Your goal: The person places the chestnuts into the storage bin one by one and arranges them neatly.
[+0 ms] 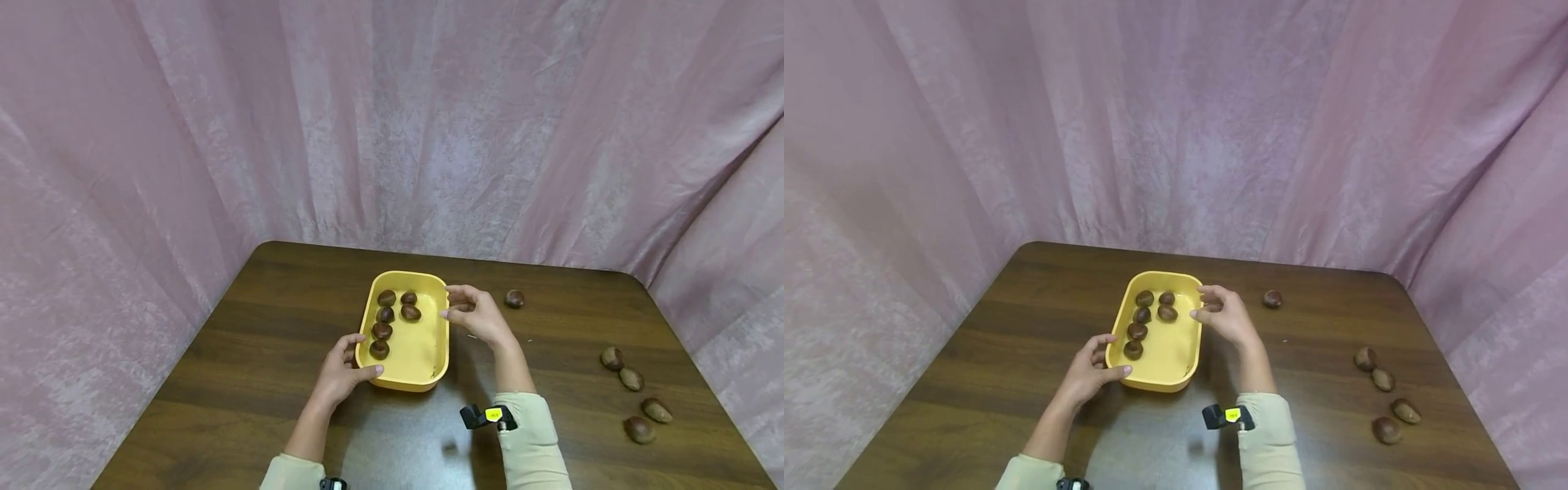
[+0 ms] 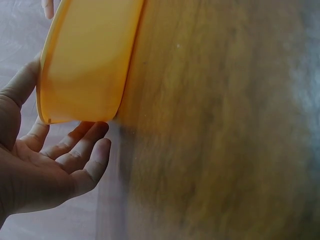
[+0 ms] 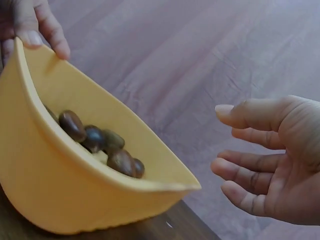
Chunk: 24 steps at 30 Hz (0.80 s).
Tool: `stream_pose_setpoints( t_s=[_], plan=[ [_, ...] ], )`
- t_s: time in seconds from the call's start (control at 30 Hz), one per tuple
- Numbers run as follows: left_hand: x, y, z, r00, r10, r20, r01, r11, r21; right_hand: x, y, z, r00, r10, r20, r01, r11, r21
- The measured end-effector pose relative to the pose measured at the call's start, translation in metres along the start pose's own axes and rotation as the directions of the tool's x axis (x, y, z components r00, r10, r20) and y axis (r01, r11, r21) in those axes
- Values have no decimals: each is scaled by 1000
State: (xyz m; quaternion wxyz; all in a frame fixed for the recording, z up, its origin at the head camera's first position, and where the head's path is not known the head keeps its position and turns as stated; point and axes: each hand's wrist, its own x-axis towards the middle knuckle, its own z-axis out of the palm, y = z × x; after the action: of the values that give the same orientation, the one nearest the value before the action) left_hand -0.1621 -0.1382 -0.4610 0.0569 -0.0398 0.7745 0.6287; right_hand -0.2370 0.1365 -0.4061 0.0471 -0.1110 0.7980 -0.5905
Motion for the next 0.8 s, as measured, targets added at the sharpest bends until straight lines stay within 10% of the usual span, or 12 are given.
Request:
stream_pose_setpoints(
  t_s=[0.4, 0.8],
  plan=[
    [-1, -1, 0, 1000, 1, 4, -1, 1000, 19, -21, -13, -19, 999, -32, 7, 31, 999, 24],
    [1, 1, 1, 1000, -4, 1, 4, 1000, 7, -16, 40, -50, 999, -21, -45, 22, 999, 29]
  ],
)
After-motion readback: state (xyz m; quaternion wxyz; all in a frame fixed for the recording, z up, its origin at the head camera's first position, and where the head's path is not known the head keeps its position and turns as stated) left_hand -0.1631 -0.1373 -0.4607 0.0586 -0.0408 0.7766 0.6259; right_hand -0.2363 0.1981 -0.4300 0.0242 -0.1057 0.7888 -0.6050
